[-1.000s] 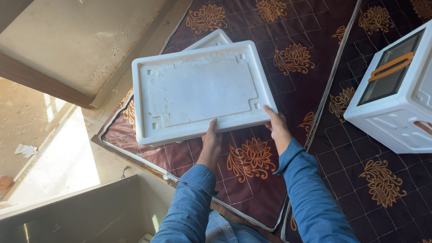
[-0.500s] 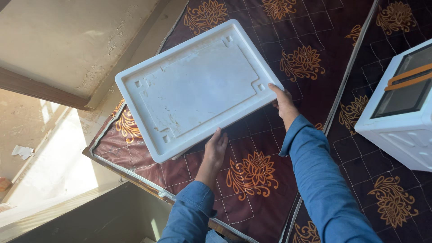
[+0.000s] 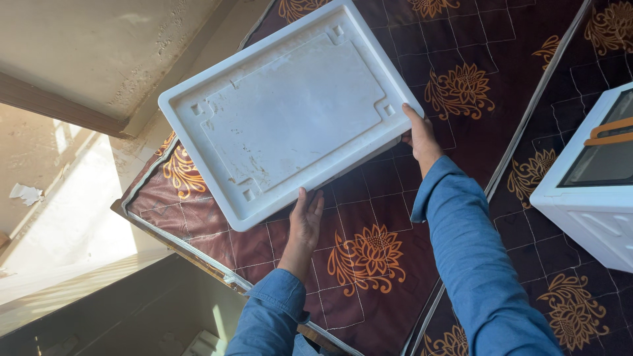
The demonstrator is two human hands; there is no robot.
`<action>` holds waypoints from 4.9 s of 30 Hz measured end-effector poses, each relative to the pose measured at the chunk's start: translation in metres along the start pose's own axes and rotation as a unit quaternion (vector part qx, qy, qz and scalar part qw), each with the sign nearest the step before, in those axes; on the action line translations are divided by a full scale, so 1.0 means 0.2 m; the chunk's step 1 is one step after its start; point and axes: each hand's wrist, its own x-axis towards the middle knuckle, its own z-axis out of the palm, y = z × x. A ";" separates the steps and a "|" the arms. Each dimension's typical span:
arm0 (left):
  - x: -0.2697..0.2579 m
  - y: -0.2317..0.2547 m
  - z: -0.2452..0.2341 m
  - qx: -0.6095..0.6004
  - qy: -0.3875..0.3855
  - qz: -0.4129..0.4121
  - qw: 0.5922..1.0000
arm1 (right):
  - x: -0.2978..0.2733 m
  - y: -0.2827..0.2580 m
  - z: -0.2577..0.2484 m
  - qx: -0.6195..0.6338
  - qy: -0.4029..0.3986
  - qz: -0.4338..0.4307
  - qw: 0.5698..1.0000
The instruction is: The person assembles white plastic storage boxes on a patterned mattress. They open lids, unfold side panels, and snap frames into place, then stack the assembled units.
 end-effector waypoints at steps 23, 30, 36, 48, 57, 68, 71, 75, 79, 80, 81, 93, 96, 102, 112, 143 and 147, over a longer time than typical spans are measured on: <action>-0.09 0.01 -0.08 -0.007 0.199 0.150 0.968 | -0.17 0.26 0.03 0.120 -0.001 0.039 0.992; -0.12 0.12 -0.29 0.089 0.282 0.325 0.898 | -0.39 0.32 0.29 0.111 0.002 0.026 0.994; -0.08 0.28 -0.48 0.215 0.274 0.358 0.866 | -0.62 0.46 0.61 0.130 -0.047 0.095 0.986; 0.03 0.40 -0.66 0.381 0.186 0.257 0.869 | -0.96 0.60 0.93 0.136 -0.098 0.108 0.980; -0.05 0.45 -0.64 0.401 0.136 0.267 0.866 | -0.96 0.64 0.93 0.138 -0.122 0.096 0.978; -0.28 0.09 -0.66 0.217 0.174 0.161 0.947 | -1.23 0.79 0.76 0.253 -0.118 0.094 0.956; -0.37 -0.06 -0.65 0.218 0.134 0.160 0.953 | -1.38 0.85 0.62 0.290 -0.101 0.085 0.948; -0.44 -0.18 -0.57 0.210 0.071 0.124 0.967 | -1.55 0.88 0.40 0.325 -0.074 0.071 0.940; -0.54 -0.31 -0.49 0.202 0.006 0.110 0.973 | -1.70 0.98 0.16 0.371 -0.033 0.063 0.926; -0.56 -0.34 -0.46 0.213 -0.008 0.111 0.971 | -1.73 1.00 0.10 0.386 -0.025 0.059 0.920; -0.59 -0.37 -0.43 0.207 -0.022 0.103 0.973 | -1.76 1.01 0.04 0.401 -0.018 0.056 0.914; -1.18 -0.84 -0.10 0.282 -0.133 0.012 0.950 | -2.24 1.22 -0.82 0.492 0.049 -0.036 0.868; -1.32 -0.94 -0.05 0.276 -0.159 -0.008 0.948 | -2.38 1.26 -1.00 0.506 0.070 -0.038 0.859; -1.54 -1.16 -0.03 0.268 -0.187 -0.035 0.944 | -2.60 1.39 -1.25 0.544 0.079 -0.058 0.833; -1.69 -1.47 0.08 0.331 -0.204 -0.063 0.919 | -2.73 1.54 -1.59 0.535 0.142 -0.094 0.828; -1.53 -2.08 0.65 0.378 -0.211 -0.093 0.897 | -2.25 1.55 -2.19 0.373 0.210 -0.056 0.902; -1.48 -2.22 0.73 0.376 -0.195 -0.093 0.901 | -2.16 1.51 -2.34 0.411 0.183 -0.077 0.890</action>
